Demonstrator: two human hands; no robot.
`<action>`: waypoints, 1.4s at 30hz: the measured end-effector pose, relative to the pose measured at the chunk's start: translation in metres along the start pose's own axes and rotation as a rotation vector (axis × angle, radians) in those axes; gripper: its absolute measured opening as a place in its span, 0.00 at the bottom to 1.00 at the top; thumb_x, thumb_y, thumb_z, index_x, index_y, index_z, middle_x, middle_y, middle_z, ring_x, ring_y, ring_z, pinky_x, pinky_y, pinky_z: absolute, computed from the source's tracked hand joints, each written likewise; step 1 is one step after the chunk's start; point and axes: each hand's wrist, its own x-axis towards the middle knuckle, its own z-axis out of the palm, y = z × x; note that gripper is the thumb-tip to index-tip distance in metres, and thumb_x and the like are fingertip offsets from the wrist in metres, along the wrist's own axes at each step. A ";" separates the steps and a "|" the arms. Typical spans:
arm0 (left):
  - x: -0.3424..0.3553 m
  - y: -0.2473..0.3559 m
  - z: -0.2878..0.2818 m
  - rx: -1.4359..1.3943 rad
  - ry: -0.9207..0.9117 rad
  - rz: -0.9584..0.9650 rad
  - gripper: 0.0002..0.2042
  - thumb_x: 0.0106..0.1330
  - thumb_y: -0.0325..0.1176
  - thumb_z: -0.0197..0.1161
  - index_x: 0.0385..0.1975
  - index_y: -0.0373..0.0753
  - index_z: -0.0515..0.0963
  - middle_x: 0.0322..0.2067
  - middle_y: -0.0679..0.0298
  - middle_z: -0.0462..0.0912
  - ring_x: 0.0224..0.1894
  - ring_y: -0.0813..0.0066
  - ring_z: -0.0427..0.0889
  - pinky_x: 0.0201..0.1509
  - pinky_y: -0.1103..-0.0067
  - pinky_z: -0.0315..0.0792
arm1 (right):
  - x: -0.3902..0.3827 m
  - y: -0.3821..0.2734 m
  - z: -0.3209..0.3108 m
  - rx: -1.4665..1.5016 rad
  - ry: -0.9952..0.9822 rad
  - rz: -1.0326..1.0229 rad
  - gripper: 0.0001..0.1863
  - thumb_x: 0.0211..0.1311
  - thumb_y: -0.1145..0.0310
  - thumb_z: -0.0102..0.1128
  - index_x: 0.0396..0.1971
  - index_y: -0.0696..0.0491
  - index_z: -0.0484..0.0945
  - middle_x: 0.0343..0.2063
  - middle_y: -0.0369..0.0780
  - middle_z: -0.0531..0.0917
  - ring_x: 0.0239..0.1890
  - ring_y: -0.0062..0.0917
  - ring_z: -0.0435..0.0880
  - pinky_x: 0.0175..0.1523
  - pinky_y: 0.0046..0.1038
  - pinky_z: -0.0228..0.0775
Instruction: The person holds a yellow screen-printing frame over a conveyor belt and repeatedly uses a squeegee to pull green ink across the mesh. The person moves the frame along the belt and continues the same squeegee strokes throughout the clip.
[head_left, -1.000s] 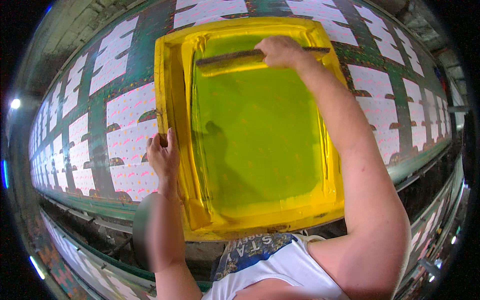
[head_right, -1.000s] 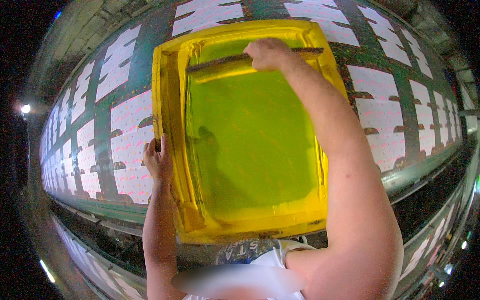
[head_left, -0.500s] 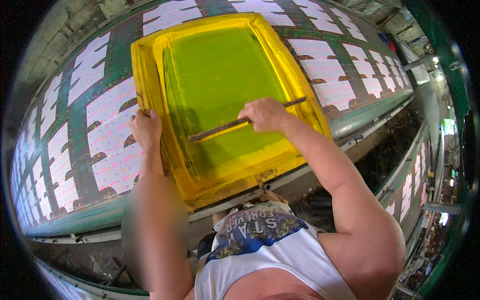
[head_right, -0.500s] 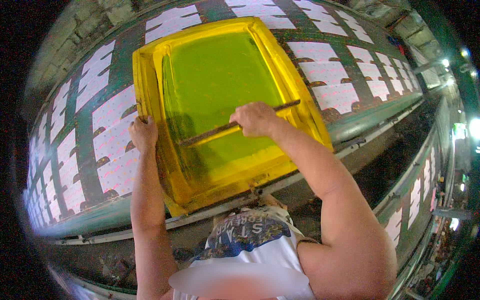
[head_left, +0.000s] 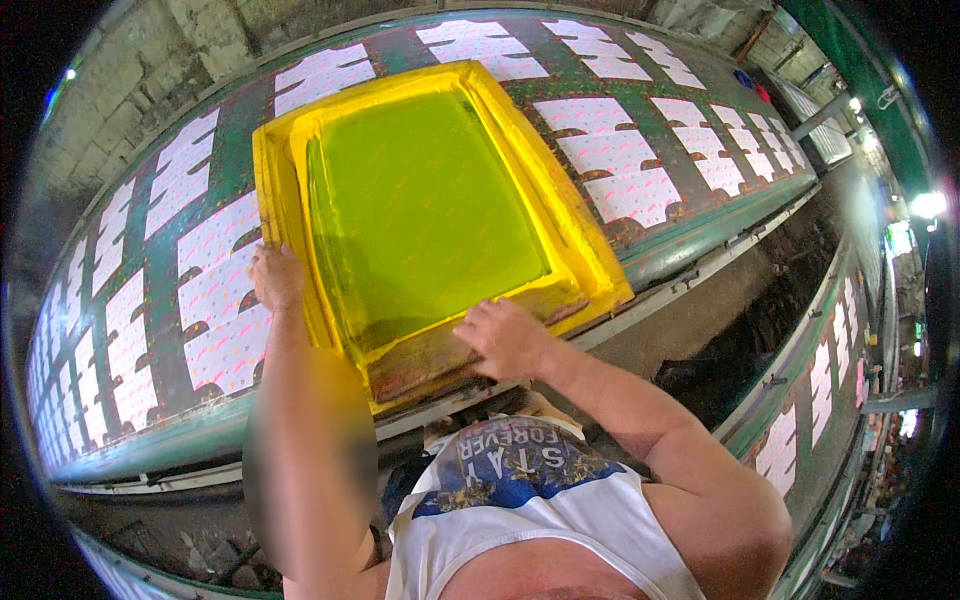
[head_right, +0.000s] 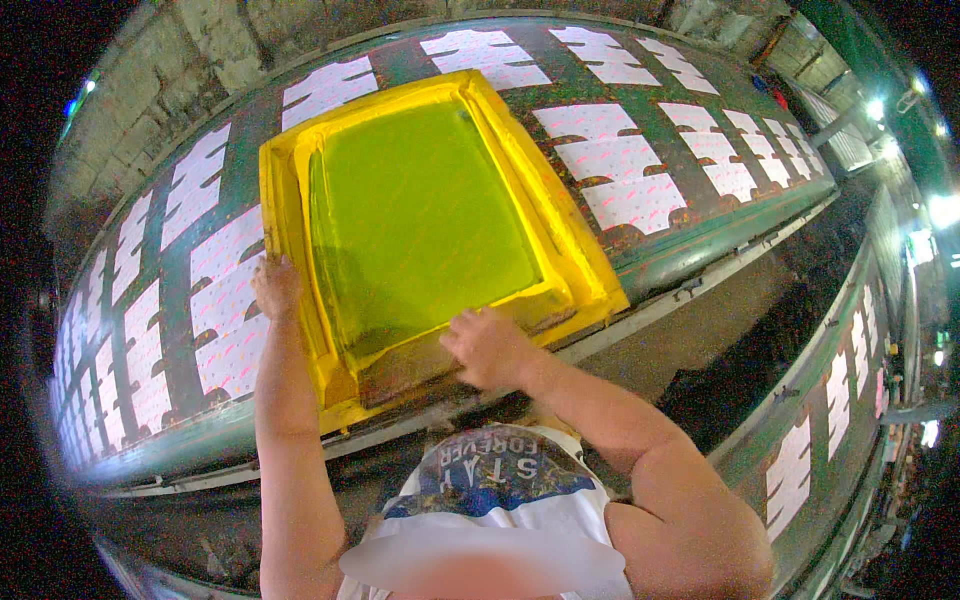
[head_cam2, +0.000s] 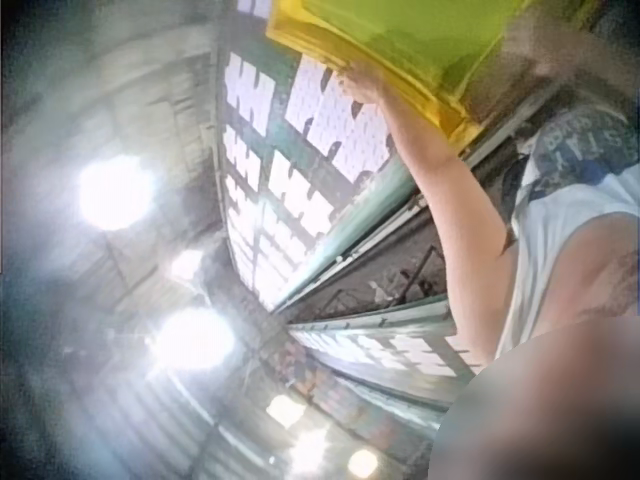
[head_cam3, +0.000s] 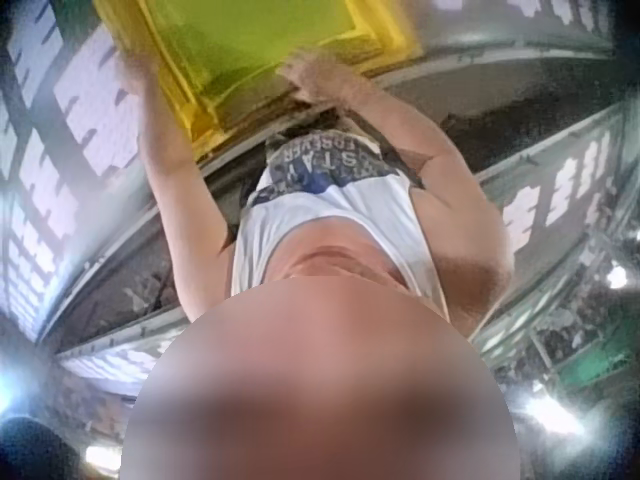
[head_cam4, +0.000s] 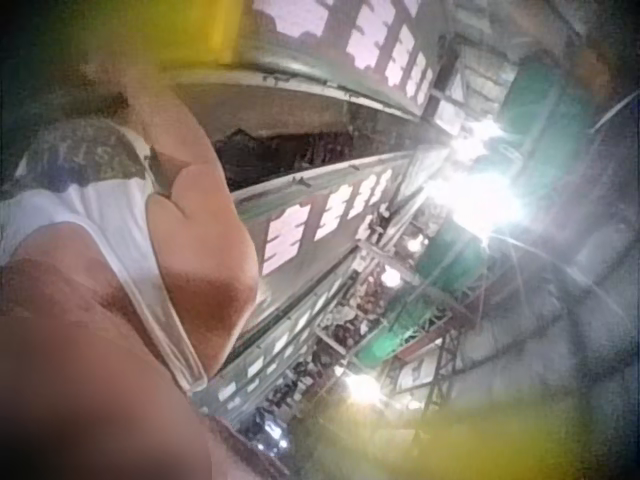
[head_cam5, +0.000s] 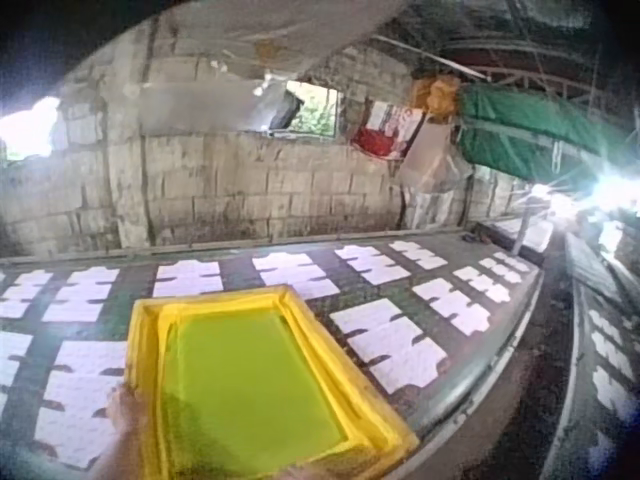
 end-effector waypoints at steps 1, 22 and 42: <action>0.001 0.001 0.000 -0.002 -0.019 -0.032 0.27 0.81 0.52 0.63 0.65 0.33 0.80 0.62 0.44 0.87 0.66 0.41 0.85 0.67 0.51 0.82 | -0.005 0.000 0.001 0.018 0.007 -0.015 0.30 0.64 0.50 0.76 0.60 0.54 0.86 0.52 0.46 0.87 0.59 0.44 0.86 0.66 0.47 0.78; 0.015 -0.010 0.012 0.176 0.006 -0.131 0.27 0.77 0.58 0.67 0.49 0.34 0.87 0.50 0.46 0.91 0.56 0.41 0.90 0.59 0.49 0.82 | -0.039 0.267 -0.016 0.387 0.319 0.812 0.46 0.62 0.69 0.81 0.79 0.56 0.69 0.66 0.54 0.84 0.67 0.55 0.82 0.74 0.50 0.75; 0.029 -0.040 0.003 -0.564 -0.087 -0.130 0.10 0.59 0.30 0.75 0.26 0.33 0.80 0.23 0.70 0.77 0.28 0.77 0.68 0.33 0.71 0.64 | -0.028 0.272 -0.064 0.246 0.558 0.614 0.29 0.55 0.74 0.75 0.61 0.52 0.87 0.48 0.48 0.90 0.54 0.49 0.89 0.61 0.47 0.83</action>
